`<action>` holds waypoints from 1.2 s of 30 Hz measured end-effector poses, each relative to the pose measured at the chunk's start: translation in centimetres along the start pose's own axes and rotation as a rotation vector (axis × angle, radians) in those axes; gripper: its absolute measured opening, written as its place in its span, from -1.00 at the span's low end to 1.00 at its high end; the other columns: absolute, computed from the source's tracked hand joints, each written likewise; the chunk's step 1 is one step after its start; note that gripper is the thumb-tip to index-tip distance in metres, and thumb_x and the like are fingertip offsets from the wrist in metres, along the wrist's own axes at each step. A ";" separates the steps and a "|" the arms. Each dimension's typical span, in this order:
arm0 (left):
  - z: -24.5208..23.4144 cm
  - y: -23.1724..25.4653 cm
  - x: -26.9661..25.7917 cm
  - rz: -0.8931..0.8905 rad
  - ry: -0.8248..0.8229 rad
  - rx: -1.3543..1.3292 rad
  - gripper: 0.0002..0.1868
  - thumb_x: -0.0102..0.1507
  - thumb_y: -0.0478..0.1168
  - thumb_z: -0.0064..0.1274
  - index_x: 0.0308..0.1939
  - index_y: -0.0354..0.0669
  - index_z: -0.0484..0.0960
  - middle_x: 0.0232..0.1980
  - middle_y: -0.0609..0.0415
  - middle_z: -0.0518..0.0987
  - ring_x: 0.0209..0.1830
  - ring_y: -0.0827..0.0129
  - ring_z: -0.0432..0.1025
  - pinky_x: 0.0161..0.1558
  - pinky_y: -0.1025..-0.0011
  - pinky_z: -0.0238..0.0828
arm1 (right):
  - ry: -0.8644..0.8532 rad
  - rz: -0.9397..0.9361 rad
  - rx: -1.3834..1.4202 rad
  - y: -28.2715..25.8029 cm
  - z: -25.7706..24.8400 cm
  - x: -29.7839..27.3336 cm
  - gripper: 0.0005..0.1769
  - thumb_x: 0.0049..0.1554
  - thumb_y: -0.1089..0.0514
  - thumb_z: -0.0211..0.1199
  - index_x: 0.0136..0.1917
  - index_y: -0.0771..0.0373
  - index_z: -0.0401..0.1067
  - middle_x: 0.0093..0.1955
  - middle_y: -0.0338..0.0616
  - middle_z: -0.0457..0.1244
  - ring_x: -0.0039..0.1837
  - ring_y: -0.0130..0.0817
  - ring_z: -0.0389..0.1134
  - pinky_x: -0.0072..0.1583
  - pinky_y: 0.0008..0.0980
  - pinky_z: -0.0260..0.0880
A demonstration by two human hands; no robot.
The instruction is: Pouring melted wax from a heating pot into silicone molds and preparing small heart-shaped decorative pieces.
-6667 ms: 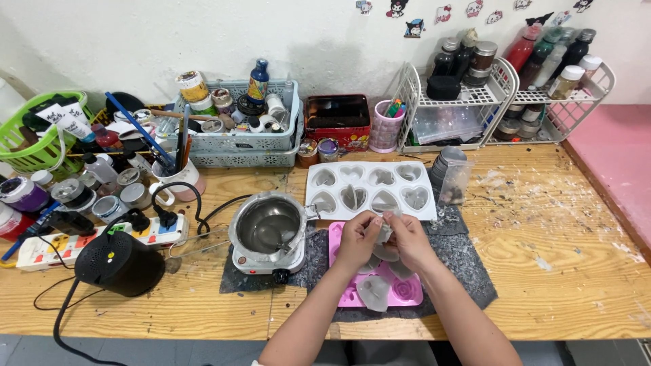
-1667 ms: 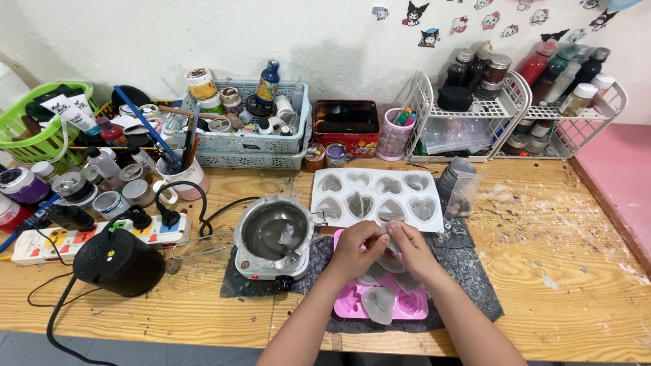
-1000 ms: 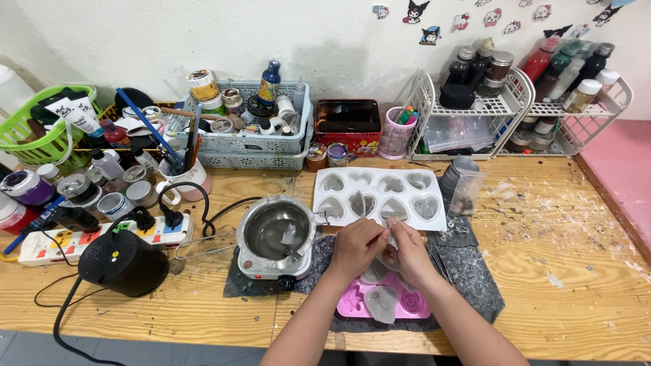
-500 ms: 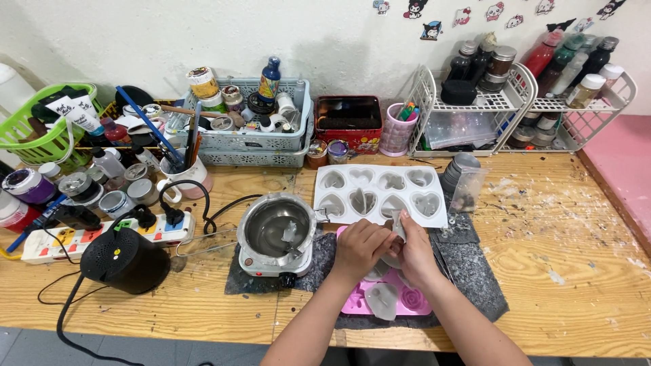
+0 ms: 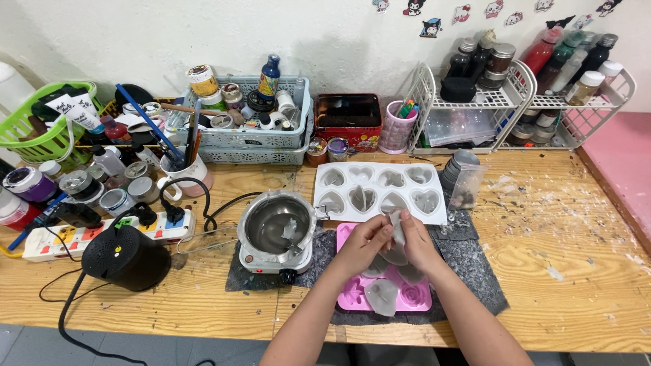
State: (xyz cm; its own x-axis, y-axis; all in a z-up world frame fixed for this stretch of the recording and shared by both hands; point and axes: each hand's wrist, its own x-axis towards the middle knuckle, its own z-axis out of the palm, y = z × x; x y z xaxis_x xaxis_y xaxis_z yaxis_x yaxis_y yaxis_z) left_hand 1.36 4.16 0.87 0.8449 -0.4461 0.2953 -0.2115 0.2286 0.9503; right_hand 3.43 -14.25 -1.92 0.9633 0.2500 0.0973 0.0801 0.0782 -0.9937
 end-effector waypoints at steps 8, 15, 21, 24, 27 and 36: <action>0.5 -1.6 0.3 -0.094 0.026 -0.141 -0.63 0.48 0.07 -0.16 -0.09 -0.17 0.49 -0.37 0.24 0.44 -0.38 0.60 0.33 -0.27 0.59 0.30 | 0.056 -0.049 -0.075 -0.1 0.6 -0.1 -0.30 0.34 -0.31 -0.28 0.21 0.33 0.37 -0.24 -0.22 0.30 -0.26 -0.51 0.33 -0.18 -0.50 0.37; 0.3 -4.5 0.4 -0.051 0.056 -0.218 -0.71 0.54 -0.08 -0.17 -0.14 -0.21 0.48 -0.38 0.25 0.42 -0.41 0.61 0.31 -0.32 0.60 0.27 | 0.008 -0.158 -0.036 -1.2 1.3 -0.7 -0.30 0.36 -0.30 -0.29 0.21 0.37 0.32 -0.19 -0.22 0.28 -0.28 -0.51 0.34 -0.22 -0.53 0.40; 0.6 -3.4 0.3 0.011 0.156 -0.101 -0.78 0.50 -0.17 -0.09 -0.18 -0.20 0.49 -0.38 0.26 0.44 -0.41 0.65 0.31 -0.33 0.61 0.27 | 0.034 -0.298 -0.137 -0.6 0.1 -0.2 -0.39 0.44 -0.21 -0.19 0.22 0.39 0.35 -0.12 -0.18 0.31 -0.09 -0.53 0.31 0.01 -0.53 0.33; 0.3 -4.5 0.9 -0.016 0.148 -0.200 -0.76 0.51 -0.17 -0.09 -0.22 -0.19 0.51 -0.42 0.26 0.44 -0.44 0.64 0.30 -0.35 0.62 0.23 | 0.040 -0.096 -0.026 -0.4 -0.4 0.0 -0.42 0.34 -0.18 -0.16 0.21 0.35 0.38 -0.11 -0.20 0.36 -0.06 -0.49 0.36 0.05 -0.48 0.38; -0.2 -5.2 1.1 -0.209 0.169 -0.364 -0.80 0.45 -0.18 -0.11 -0.20 -0.13 0.57 -0.49 0.26 0.44 -0.54 0.63 0.25 -0.46 0.63 0.10 | 0.000 -0.180 -0.092 0.2 -0.8 0.2 -0.44 0.37 -0.15 -0.12 0.24 0.37 0.39 -0.06 -0.17 0.33 0.00 -0.48 0.32 0.10 -0.47 0.35; -0.5 -6.3 1.3 -0.260 0.250 -0.464 -0.70 0.51 -0.12 -0.14 -0.29 -0.12 0.51 -0.53 0.28 0.38 -0.56 0.57 0.25 -0.44 0.56 0.20 | -0.148 -0.550 -0.109 -1.5 -0.8 0.5 -0.47 0.45 -0.19 -0.18 -0.12 0.24 0.30 -0.13 -0.21 0.16 -0.09 -0.39 0.20 -0.05 -0.46 0.27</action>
State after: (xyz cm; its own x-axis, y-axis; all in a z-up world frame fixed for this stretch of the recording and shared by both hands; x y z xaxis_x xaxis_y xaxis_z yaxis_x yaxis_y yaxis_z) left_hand 4.04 2.59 -4.83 0.9424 -0.3335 -0.0270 0.2073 0.5188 0.8294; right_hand 3.96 -14.98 -0.41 0.7274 0.3332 0.6000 0.5921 0.1373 -0.7941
